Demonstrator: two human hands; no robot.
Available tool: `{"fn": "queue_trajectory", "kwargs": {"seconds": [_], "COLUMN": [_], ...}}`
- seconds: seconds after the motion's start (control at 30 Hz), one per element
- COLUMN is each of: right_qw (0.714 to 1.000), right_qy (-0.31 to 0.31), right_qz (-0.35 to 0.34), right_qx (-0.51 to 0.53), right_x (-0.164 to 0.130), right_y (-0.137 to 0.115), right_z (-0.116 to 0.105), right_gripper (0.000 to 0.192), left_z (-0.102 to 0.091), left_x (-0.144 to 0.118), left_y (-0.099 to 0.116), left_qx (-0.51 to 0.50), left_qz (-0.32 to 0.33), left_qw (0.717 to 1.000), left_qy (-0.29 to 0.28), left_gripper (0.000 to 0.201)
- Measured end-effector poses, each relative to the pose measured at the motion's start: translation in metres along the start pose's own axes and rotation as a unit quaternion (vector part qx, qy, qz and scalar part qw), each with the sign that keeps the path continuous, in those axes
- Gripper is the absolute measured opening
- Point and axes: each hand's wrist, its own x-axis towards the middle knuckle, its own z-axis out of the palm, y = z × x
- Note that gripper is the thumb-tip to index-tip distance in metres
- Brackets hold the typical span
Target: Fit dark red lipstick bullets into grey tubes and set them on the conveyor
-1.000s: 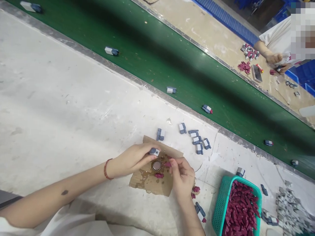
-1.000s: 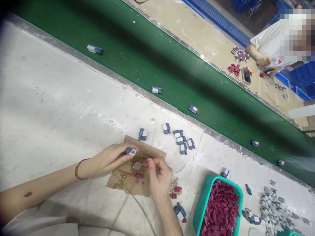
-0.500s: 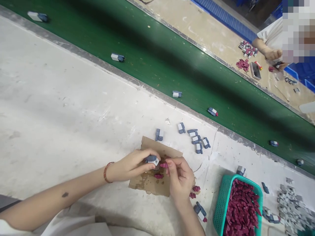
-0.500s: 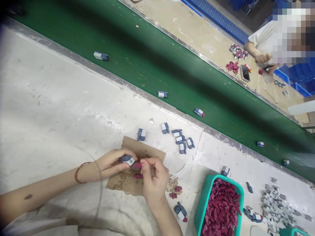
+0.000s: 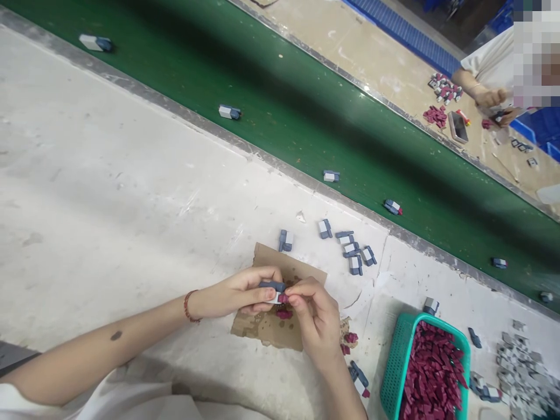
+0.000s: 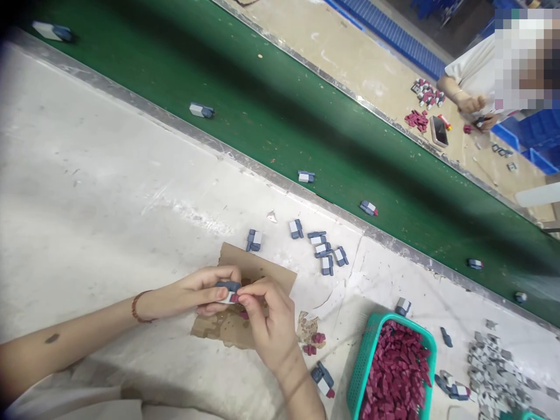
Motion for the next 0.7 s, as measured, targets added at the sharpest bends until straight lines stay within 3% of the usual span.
{"fn": "queue_trajectory", "kwargs": {"seconds": [0.23,0.5,0.7], "right_qw": [0.998,0.999,0.999], "right_qy": [-0.028,-0.007,0.023], "right_qz": [-0.027,0.001,-0.040], "right_qx": [-0.044,-0.047,-0.023], "right_x": [0.002,-0.003,-0.004], "right_y": [0.000,-0.004,-0.007], "right_z": [0.000,-0.008,-0.011], "right_gripper": [0.015,0.009,0.011], "left_z": [0.003,0.007,0.012], "left_x": [0.004,0.003,0.005], "left_y": [0.000,0.006,0.013], "left_qx": [0.024,0.036,0.065], "left_qz": [0.014,0.006,0.011], "left_qw": [1.000,0.999,0.998], "left_qy": [0.001,-0.011,0.011], "left_gripper": [0.050,0.047,0.047]}}
